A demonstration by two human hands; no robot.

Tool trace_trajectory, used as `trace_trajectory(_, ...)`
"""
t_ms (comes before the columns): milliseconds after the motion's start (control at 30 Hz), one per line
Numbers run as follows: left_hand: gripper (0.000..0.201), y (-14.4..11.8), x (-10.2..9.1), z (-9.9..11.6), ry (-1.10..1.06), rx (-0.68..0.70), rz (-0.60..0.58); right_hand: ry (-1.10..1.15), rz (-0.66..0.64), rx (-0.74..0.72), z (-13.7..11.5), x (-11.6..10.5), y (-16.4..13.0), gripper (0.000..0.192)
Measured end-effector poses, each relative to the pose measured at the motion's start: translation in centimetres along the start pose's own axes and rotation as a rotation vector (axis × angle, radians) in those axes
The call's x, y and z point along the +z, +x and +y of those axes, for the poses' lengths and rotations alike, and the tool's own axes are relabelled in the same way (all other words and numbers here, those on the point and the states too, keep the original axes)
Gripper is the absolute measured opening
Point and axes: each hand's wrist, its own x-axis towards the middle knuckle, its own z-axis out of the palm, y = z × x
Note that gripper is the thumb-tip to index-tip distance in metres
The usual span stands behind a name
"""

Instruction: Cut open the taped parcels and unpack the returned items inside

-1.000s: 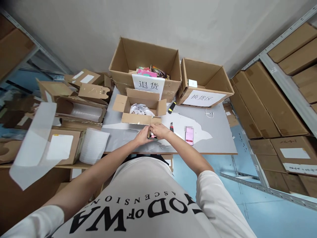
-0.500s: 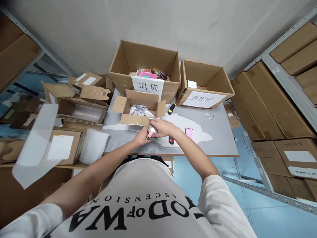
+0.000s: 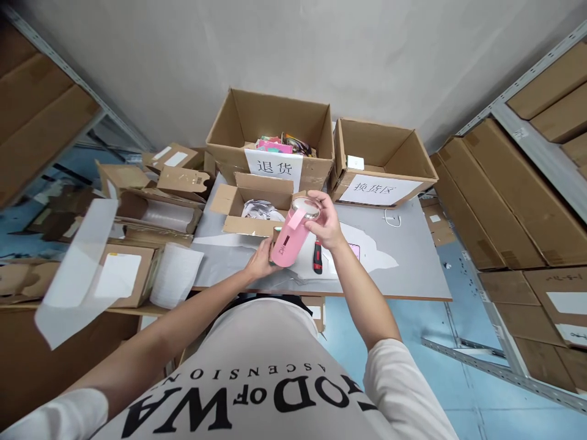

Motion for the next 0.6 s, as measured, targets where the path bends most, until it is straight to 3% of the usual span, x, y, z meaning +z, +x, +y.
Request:
trace_trajectory(133, 0.128, -1.2, 0.1, 0.3, 0.098, -0.024, 0.039, 0.196, 0.169, 0.116, 0.7, 0.6, -0.6, 0.067)
trace_trajectory(233, 0.126, -2.4, 0.1, 0.5, 0.103, -0.050, 0.088, 0.274, 0.233, 0.168, 1.0, 0.6, -1.0, 0.062)
trace_trajectory(367, 0.109, -3.8, 0.3, 0.4, 0.097, -0.134, 0.143, 0.332, 0.269, 0.207, 1.6, 0.1, -1.5, 0.059)
trace_trajectory(467, 0.095, -4.4, 0.3, 0.9, 0.066, -0.175, 0.254, 0.367, 0.282, 0.225, 1.9, -0.2, -1.8, 0.059)
trace_trajectory(600, 0.069, -4.8, 0.5, 3.2, -0.070, 0.032, 0.427, 0.398, 0.274, 0.257, 2.1, -0.3, -2.1, 0.061)
